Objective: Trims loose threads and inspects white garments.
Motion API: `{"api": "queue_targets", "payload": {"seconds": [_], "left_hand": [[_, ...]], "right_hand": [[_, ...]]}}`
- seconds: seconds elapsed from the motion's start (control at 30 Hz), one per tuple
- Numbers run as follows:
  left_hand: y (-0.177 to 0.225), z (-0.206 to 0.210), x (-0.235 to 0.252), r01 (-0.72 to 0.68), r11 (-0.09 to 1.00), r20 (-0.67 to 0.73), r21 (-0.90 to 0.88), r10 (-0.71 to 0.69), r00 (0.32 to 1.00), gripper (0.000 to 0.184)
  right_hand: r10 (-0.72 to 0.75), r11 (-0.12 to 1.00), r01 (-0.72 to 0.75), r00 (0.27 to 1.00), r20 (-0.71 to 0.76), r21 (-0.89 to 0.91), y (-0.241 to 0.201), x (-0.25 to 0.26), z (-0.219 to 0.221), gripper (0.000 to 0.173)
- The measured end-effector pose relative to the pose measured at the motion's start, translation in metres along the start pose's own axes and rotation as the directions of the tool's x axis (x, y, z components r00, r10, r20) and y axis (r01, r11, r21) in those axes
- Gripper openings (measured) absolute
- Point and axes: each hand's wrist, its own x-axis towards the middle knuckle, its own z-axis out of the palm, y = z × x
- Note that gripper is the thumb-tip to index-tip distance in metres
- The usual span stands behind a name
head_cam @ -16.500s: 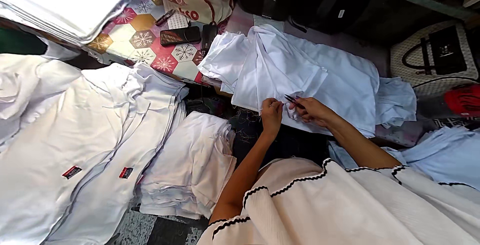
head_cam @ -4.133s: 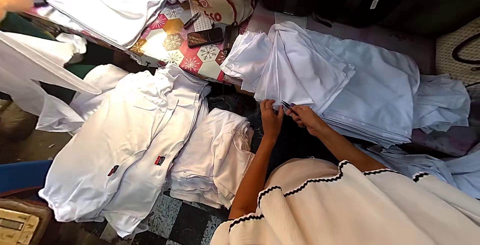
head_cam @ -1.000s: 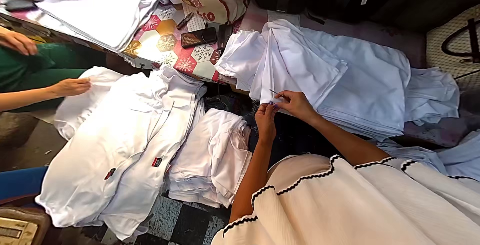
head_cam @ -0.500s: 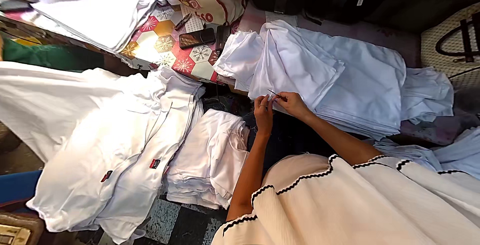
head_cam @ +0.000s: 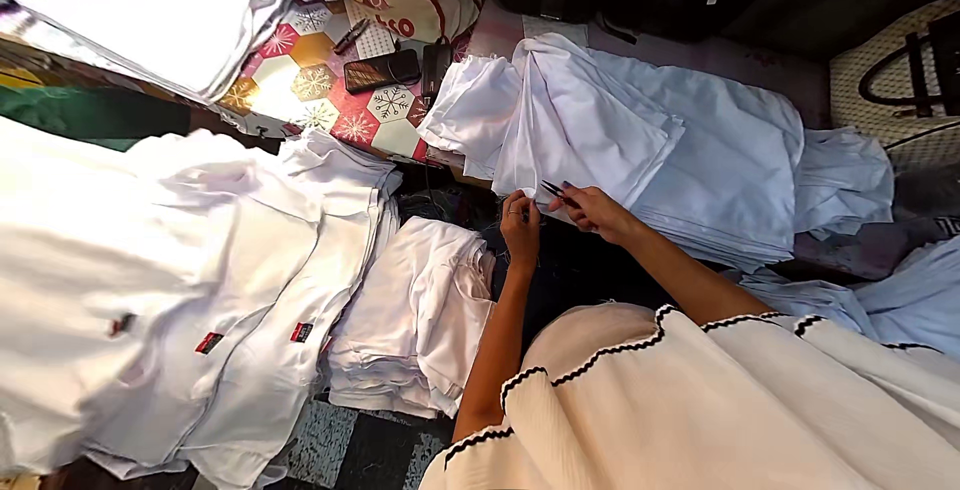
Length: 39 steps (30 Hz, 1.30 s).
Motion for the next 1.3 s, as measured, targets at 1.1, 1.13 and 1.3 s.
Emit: {"api": "queue_targets", "payload": {"seconds": [1.1, 1.13, 1.3], "left_hand": [[0.052, -0.031, 0.022, 0.745, 0.357, 0.416, -0.564, -0.657, 0.629, 0.016], [0.055, -0.028, 0.024, 0.736, 0.294, 0.418, -0.609, -0.67, 0.614, 0.014], [0.069, -0.031, 0.023, 0.701, 0.164, 0.433, -0.694, -0.683, 0.589, 0.017]], "right_hand": [[-0.387, 0.861, 0.346, 0.921, -0.038, -0.373, 0.0, -0.003, 0.011, 0.034], [-0.47, 0.774, 0.398, 0.882, -0.026, -0.493, 0.0, -0.005, 0.011, 0.032], [-0.762, 0.281, 0.463, 0.64, 0.097, -0.841, 0.018, -0.006, 0.003, 0.039]]}}
